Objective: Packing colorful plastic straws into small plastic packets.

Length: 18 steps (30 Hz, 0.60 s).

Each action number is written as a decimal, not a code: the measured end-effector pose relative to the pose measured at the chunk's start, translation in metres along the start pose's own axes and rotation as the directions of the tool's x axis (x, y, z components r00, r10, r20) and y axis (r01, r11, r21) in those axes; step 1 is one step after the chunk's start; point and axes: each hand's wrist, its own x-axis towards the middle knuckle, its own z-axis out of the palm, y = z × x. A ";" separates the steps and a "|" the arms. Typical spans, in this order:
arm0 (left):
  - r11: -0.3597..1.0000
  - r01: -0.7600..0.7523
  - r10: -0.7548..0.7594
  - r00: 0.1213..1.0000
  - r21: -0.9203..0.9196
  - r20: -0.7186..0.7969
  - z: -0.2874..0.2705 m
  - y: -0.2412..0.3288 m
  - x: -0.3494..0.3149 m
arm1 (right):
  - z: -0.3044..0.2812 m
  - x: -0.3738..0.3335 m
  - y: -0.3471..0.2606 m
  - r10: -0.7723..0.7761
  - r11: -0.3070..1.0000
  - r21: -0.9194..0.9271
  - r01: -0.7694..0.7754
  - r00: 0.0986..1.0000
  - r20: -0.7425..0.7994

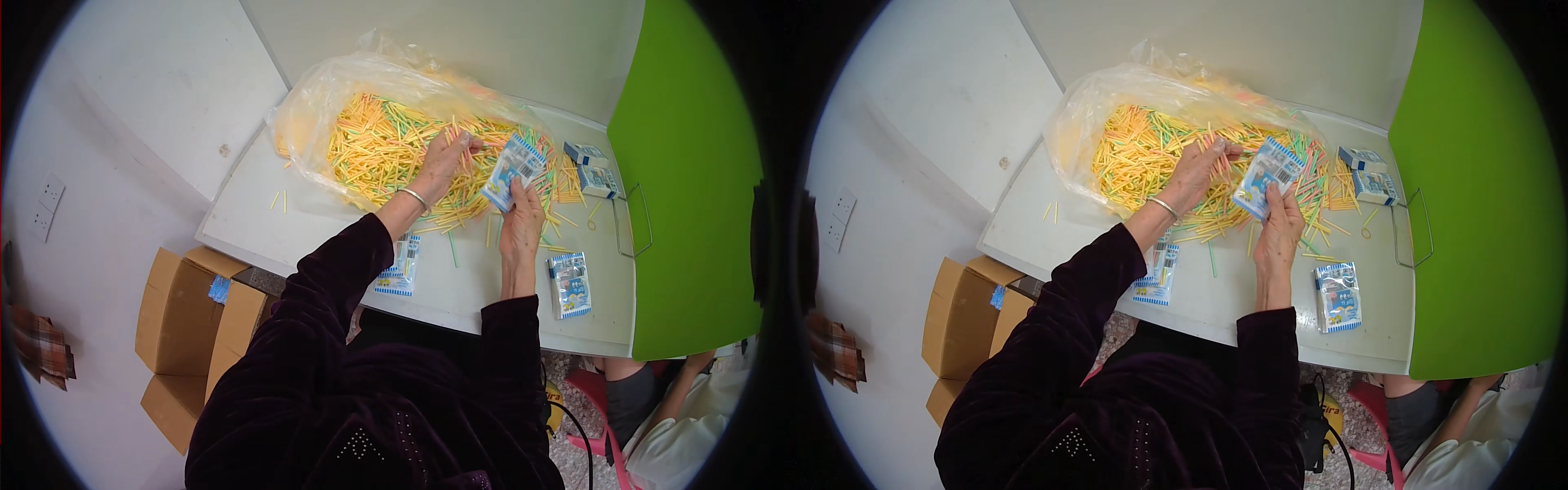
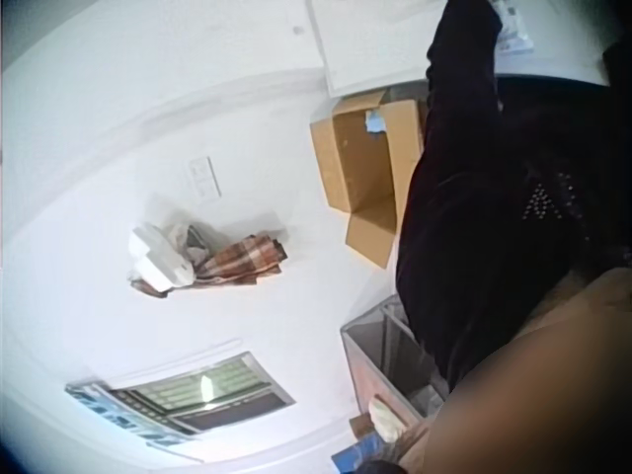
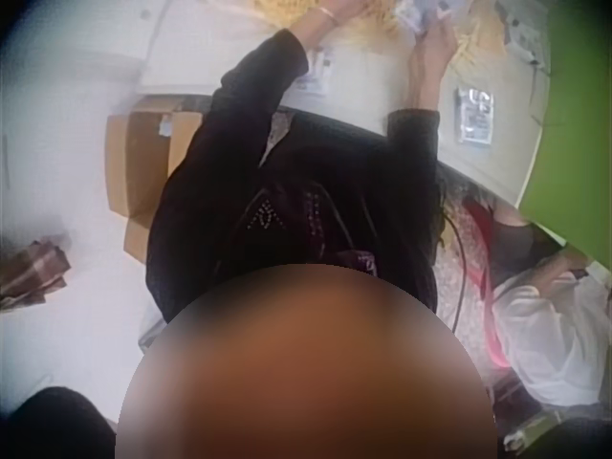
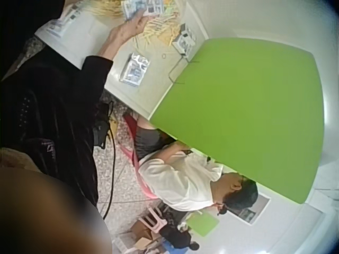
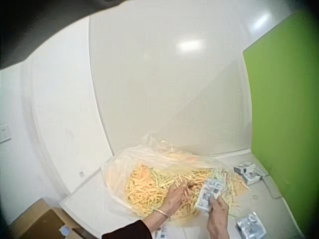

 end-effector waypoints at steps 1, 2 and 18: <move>1.000 0.000 0.000 1.000 -0.001 -0.001 -0.002 0.001 0.002 | -0.003 -0.003 -0.003 0.001 1.000 -0.001 -0.001 1.000 0.000; 0.997 -0.032 0.032 0.999 0.064 -0.008 -0.003 0.002 0.003 | -0.007 -0.005 -0.006 0.023 0.997 -0.069 -0.022 1.000 0.012; 0.936 0.051 -0.007 0.992 -0.348 0.125 0.038 0.043 -0.022 | -0.034 -0.029 -0.035 0.321 0.840 -0.524 -0.144 0.909 0.266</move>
